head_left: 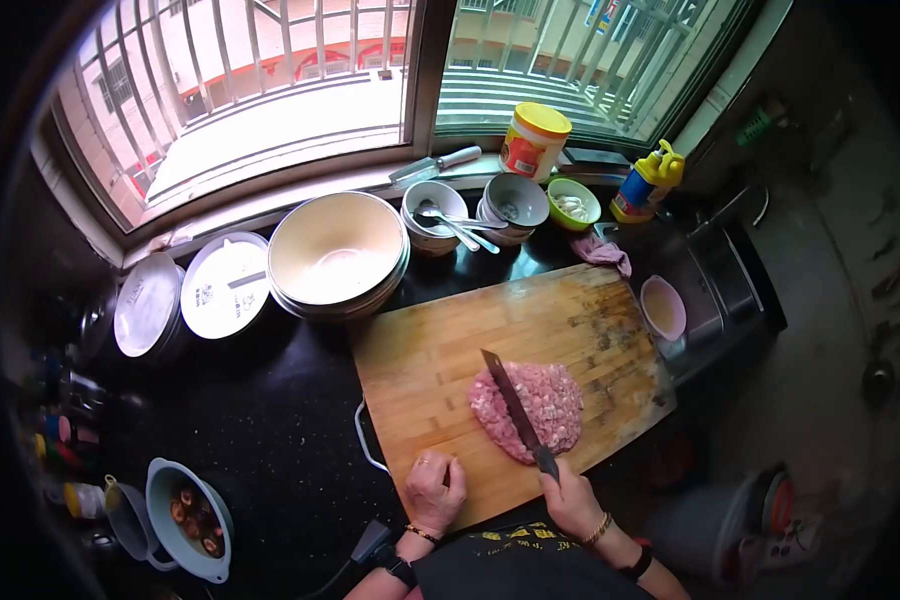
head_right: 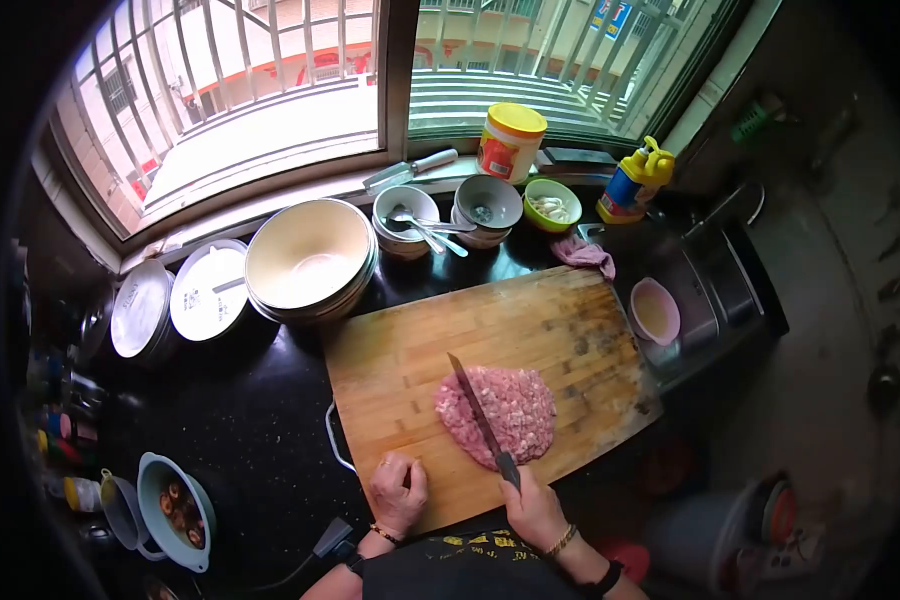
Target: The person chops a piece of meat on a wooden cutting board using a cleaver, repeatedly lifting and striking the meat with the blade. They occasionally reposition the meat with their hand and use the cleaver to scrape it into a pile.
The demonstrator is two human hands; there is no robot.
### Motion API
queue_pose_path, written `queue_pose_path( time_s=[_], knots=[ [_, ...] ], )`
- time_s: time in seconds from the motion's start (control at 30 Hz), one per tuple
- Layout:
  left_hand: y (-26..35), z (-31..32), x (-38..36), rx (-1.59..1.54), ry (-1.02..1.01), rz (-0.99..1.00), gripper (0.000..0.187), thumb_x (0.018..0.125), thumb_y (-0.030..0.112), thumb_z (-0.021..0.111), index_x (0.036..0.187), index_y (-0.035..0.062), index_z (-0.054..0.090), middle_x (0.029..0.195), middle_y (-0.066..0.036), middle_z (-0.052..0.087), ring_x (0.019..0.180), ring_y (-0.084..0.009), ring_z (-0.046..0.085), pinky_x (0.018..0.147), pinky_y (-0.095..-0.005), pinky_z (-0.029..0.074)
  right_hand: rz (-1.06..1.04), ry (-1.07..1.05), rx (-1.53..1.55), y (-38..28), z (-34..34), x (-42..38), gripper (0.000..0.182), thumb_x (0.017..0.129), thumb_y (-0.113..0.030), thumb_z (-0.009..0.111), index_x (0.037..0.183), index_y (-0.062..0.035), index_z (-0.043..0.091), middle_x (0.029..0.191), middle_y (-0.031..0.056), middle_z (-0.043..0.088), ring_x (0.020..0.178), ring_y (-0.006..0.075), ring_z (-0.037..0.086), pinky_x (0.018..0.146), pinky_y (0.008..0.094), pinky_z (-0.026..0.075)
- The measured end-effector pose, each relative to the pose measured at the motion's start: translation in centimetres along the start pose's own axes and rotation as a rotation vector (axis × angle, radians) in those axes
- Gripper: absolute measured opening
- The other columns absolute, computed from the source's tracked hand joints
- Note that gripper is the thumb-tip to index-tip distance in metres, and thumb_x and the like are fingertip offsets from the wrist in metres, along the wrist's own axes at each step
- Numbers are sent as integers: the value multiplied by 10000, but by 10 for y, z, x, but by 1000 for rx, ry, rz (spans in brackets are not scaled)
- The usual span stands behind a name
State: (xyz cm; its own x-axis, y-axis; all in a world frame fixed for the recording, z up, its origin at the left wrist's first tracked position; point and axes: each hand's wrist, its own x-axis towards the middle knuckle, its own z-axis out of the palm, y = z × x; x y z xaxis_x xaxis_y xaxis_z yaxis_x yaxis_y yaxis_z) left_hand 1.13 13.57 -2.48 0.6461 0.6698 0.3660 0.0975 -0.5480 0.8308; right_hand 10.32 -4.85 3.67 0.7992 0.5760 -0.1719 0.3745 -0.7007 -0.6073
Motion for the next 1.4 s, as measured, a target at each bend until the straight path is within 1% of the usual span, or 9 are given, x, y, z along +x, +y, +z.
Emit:
queue_pose_path(
  time_s=[0.13,0.27,0.4,0.63,0.77,0.87,1.07,1.13,1.4],
  knots=[
    [0,-4,-1,10,-19,-15,105,758,-1,587,676,25,526,655,-146,516,611,-321,529,558,-390,418,95,-143,145,-27,-44,-2,216,904,-223,526,1019,-43,491,665,197,578,632,405,595,543,420,463],
    [1,-3,0,11,-19,-17,99,758,-2,586,683,24,526,658,-150,517,614,-323,530,561,-389,420,-54,111,362,-53,-56,-19,247,911,-226,524,1048,-22,500,643,170,570,606,393,603,543,395,475],
    [-1,-2,-1,3,-8,4,97,757,-2,587,689,24,523,662,-151,516,616,-326,530,560,-390,419,28,-89,-34,0,-6,-1,279,909,-241,526,1061,-8,506,683,169,594,652,417,613,560,424,479],
    [-2,-2,-1,15,-15,-5,96,759,1,590,691,24,526,666,-150,516,615,-328,530,558,-396,416,-142,82,299,-55,-55,-23,258,891,-235,553,1044,-33,504,683,233,586,667,414,605,544,450,473],
    [1,-3,-1,8,-12,-11,93,759,3,591,691,25,529,663,-149,515,614,-327,531,558,-396,416,49,-148,-44,-7,-13,-8,249,899,-227,541,1052,-32,509,691,222,596,665,417,602,558,446,476],
    [1,-6,-1,4,-17,-10,93,755,2,593,689,25,532,660,-148,518,615,-326,534,556,-392,418,68,-192,130,-32,-44,-11,248,903,-227,537,1052,-30,515,676,212,595,662,398,613,563,429,479],
    [0,-2,0,4,-21,-22,98,753,4,596,684,27,531,663,-145,528,623,-325,541,560,-391,423,-227,113,161,-25,-23,-19,337,913,-271,526,1112,1,510,697,193,594,636,404,614,550,414,488],
    [0,-3,0,10,-5,-11,99,753,3,593,682,28,529,658,-145,525,618,-325,538,558,-393,421,2,-173,-97,-10,-8,-5,335,909,-270,533,1108,-2,510,696,189,591,646,413,612,562,409,493],
    [-1,-3,-1,19,-25,-21,103,754,6,593,681,28,525,666,-147,525,613,-327,531,554,-396,413,-115,-29,221,-39,-35,-22,267,887,-261,557,1026,-39,509,682,230,594,649,420,599,566,479,465]
  ],
)
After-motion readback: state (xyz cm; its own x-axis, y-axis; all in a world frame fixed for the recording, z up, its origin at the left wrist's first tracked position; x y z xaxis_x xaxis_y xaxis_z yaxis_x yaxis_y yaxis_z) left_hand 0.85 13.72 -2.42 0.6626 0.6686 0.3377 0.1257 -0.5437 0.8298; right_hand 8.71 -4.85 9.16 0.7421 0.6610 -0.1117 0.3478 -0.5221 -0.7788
